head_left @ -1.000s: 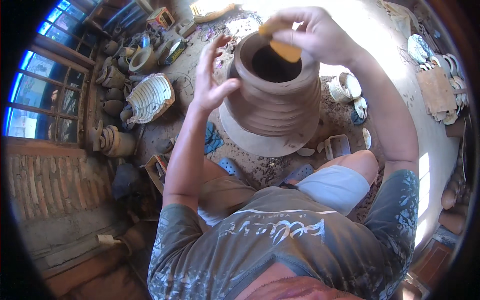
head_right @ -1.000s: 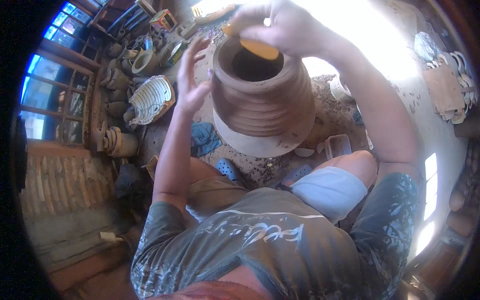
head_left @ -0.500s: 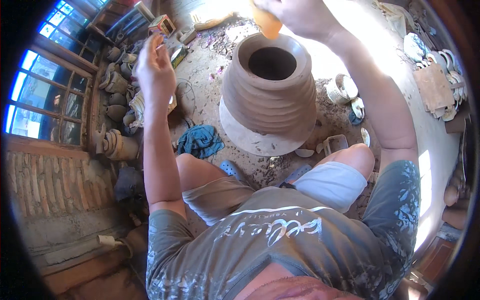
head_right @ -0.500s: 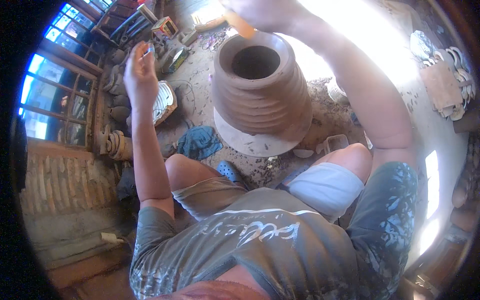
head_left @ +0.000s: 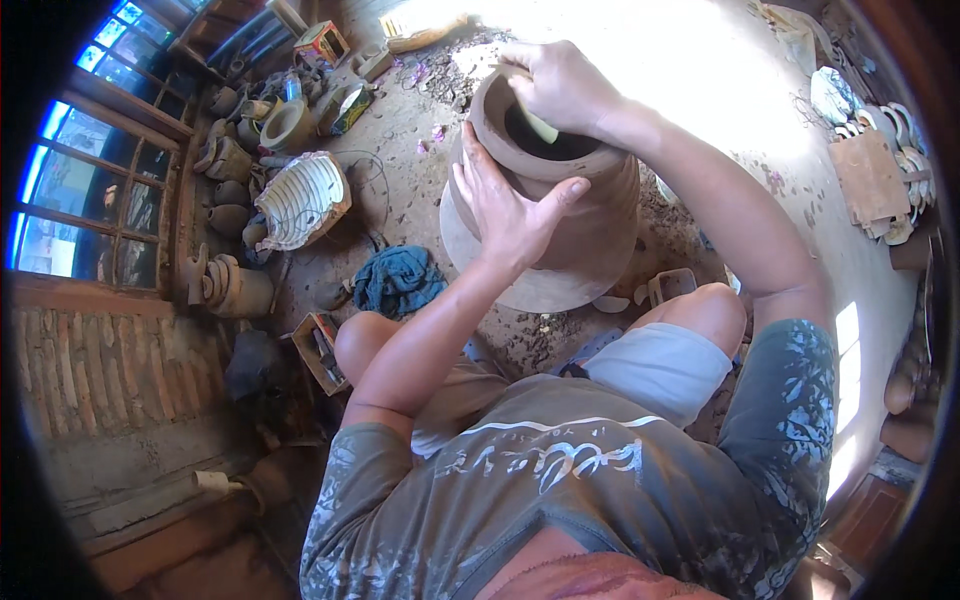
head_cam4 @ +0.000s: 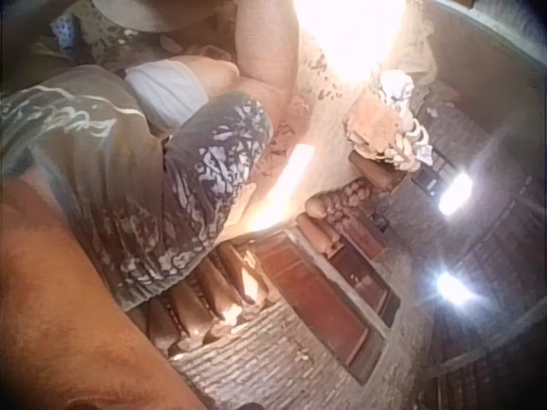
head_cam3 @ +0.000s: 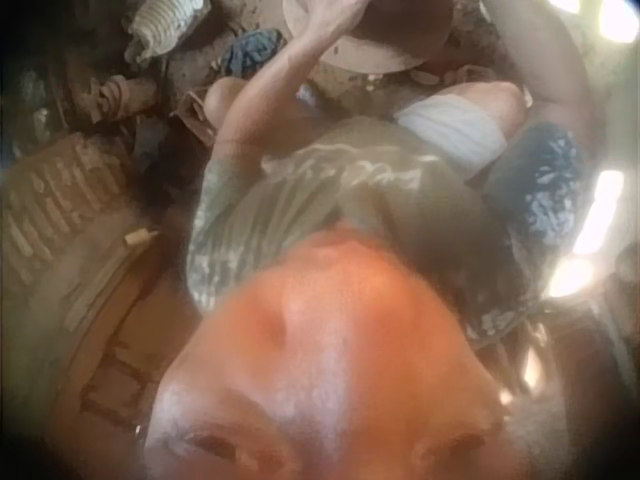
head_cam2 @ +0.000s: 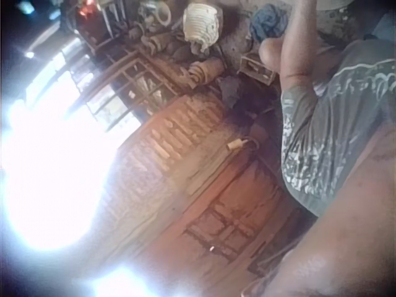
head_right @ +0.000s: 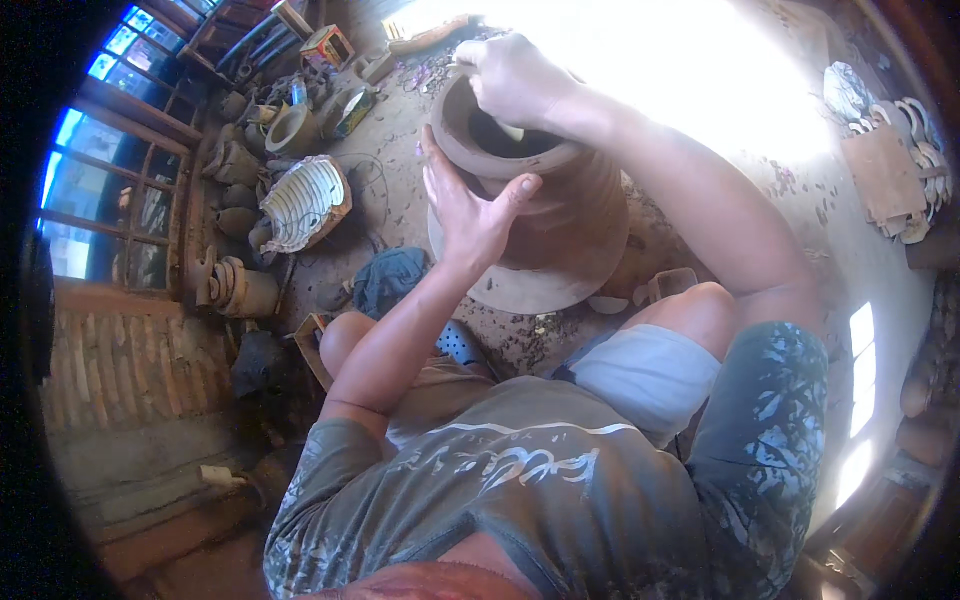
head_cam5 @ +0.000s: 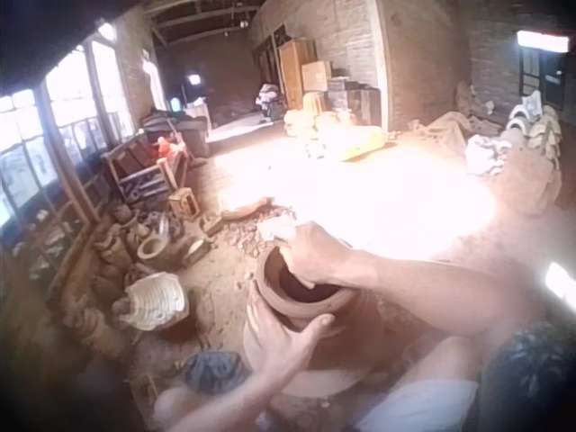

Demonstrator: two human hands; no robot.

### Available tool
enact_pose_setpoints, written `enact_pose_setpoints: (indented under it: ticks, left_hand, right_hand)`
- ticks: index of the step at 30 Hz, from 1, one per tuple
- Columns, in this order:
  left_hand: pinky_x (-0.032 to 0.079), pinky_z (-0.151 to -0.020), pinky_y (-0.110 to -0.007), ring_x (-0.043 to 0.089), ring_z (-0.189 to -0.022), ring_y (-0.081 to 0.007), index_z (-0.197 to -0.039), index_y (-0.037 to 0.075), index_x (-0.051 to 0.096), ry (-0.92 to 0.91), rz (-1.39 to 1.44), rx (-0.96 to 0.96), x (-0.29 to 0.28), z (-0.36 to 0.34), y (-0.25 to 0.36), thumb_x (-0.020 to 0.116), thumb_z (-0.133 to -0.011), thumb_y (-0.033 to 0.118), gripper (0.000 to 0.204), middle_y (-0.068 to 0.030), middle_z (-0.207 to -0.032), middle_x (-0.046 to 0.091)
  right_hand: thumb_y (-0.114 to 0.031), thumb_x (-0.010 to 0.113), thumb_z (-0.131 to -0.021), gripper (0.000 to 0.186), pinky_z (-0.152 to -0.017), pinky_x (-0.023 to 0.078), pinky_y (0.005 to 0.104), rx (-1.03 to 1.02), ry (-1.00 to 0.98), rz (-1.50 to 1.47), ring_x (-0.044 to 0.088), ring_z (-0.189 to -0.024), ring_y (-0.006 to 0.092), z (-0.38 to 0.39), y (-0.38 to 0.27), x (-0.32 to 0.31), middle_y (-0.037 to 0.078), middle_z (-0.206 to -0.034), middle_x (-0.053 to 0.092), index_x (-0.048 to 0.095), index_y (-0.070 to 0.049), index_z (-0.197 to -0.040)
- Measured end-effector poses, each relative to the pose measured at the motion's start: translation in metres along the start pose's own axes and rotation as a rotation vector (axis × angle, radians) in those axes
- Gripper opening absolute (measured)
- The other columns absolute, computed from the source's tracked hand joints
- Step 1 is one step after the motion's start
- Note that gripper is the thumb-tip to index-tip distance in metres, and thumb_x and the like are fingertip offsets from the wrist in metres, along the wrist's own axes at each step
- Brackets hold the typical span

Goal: The person shapes a large clay vessel on a wheel by hand and using a small yellow rib tool to smooth the interior and exterior walls.

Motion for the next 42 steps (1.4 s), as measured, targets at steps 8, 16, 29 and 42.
enact_pose_setpoints:
  ticks: [8,16,29,42]
  left_hand:
    - [0.033,-0.121,-0.052,0.046,-0.142,-0.0455,-0.160,-0.012,0.019,-0.104,0.274,0.195,0.001,-0.036,-0.035,0.083,-0.066,0.078,0.146,-0.0333,-0.151,0.045]
    - [0.039,-0.119,-0.047,0.052,-0.142,-0.0391,-0.166,-0.004,0.013,-0.408,0.491,0.389,0.011,-0.103,-0.051,0.062,-0.063,0.101,0.155,-0.0290,-0.153,0.050]
    - [0.029,-0.124,-0.044,0.038,-0.153,-0.0331,-0.165,-0.001,0.023,-0.298,0.429,0.024,-0.012,-0.116,-0.103,0.040,-0.111,0.053,0.078,-0.0251,-0.163,0.041]
    - [0.034,-0.121,-0.041,0.051,-0.141,-0.0287,-0.150,-0.005,0.049,-0.170,0.596,-0.055,0.004,-0.045,-0.053,0.011,-0.115,0.051,0.076,-0.0203,-0.148,0.057]
  right_hand:
    - [-0.005,0.065,-0.091,0.024,-0.082,0.058,0.0379,-0.100,-0.197,-0.219,0.076,-0.086,0.0289,0.005,-0.026,0.009,0.019,-0.095,0.076,0.075,-0.001,-0.113]
    - [0.001,0.068,-0.090,0.019,-0.084,0.058,0.0366,-0.150,-0.311,-0.376,0.074,-0.090,0.0280,0.019,-0.037,0.003,0.016,-0.099,0.076,0.075,0.001,-0.107]
    - [-0.001,0.070,-0.089,0.022,-0.086,0.058,0.0383,-0.043,-0.316,-0.429,0.075,-0.092,0.0296,0.024,-0.017,-0.014,0.019,-0.100,0.076,0.075,0.001,-0.110]
    - [-0.001,0.069,-0.088,0.022,-0.082,0.058,0.0396,-0.164,-0.278,-0.367,0.074,-0.091,0.0339,0.017,-0.028,0.006,0.019,-0.097,0.075,0.075,0.002,-0.109]
Point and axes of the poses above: each hand's wrist, its own z-axis away from the middle knuckle, its own x-axis out of the palm, y = z × x, the point moved 8 cm from there along -z, towards the middle knuckle
